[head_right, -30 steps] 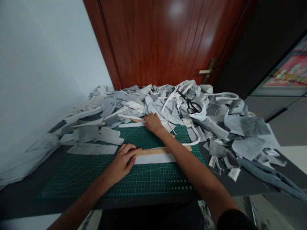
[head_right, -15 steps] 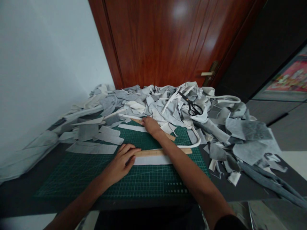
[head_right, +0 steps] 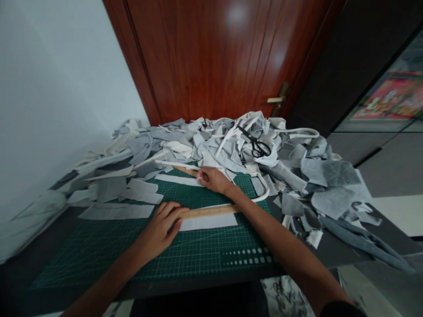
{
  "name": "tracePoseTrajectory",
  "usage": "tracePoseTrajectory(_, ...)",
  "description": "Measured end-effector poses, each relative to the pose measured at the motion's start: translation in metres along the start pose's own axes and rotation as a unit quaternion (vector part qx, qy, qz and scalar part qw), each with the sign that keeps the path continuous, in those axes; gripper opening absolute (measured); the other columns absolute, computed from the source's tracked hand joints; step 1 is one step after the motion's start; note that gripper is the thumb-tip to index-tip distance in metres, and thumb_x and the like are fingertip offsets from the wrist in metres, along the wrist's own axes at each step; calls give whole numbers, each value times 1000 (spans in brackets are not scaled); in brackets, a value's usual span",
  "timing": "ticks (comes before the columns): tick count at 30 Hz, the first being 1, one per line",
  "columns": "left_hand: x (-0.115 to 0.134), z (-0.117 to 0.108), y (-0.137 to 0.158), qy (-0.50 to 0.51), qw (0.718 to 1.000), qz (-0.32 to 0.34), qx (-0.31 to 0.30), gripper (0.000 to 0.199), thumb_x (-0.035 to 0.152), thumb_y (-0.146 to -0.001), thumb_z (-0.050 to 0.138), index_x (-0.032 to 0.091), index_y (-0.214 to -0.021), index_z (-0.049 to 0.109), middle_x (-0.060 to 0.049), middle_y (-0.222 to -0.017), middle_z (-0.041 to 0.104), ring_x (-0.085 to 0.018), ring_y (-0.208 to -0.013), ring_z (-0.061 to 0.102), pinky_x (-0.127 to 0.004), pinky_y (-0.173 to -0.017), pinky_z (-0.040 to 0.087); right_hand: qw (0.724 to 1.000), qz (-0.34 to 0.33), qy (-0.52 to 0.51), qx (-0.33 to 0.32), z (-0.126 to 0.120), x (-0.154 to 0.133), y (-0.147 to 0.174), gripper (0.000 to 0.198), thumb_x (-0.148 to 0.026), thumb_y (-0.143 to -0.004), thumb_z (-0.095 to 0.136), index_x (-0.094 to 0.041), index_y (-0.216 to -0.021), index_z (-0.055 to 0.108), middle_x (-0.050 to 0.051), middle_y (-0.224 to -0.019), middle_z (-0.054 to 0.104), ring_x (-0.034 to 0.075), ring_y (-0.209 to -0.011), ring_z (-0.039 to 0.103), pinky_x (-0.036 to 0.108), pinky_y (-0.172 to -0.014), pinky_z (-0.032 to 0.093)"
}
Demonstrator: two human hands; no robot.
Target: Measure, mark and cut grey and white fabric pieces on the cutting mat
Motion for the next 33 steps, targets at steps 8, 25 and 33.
tracePoseTrajectory(8,5,-3,-22,-9,995,61,-84,17,22,-106,48,22,-107,65,-6,-108,61,-24,-105,56,-39,-93,48,999,5,-34,18,-36,16,76,13,-26,-98,60,-18,-97,70,4,-89,68,15,-75,60,25,-70,47)
tracePoseTrajectory(25,9,20,-54,50,985,105,-130,17,27,-107,52,24,-114,67,-3,-111,66,-22,-106,59,-36,-98,47,999,-2,-6,38,-31,17,85,14,-20,-97,66,-18,-108,74,7,-94,74,19,-84,68,32,-82,53)
tracePoseTrajectory(33,4,24,-55,81,983,85,-143,22,32,-105,57,25,-122,70,-5,-114,65,-23,-111,58,-36,-98,49,999,-1,-8,41,-32,16,87,12,-25,-99,63,-17,-95,72,8,-94,76,20,-87,69,33,-84,52)
Point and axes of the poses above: each hand's wrist, its own y-axis away from the middle knuckle, its own z-axis out of the palm, x = y × z, the point moved 7 cm from there along -y, towards the middle knuckle
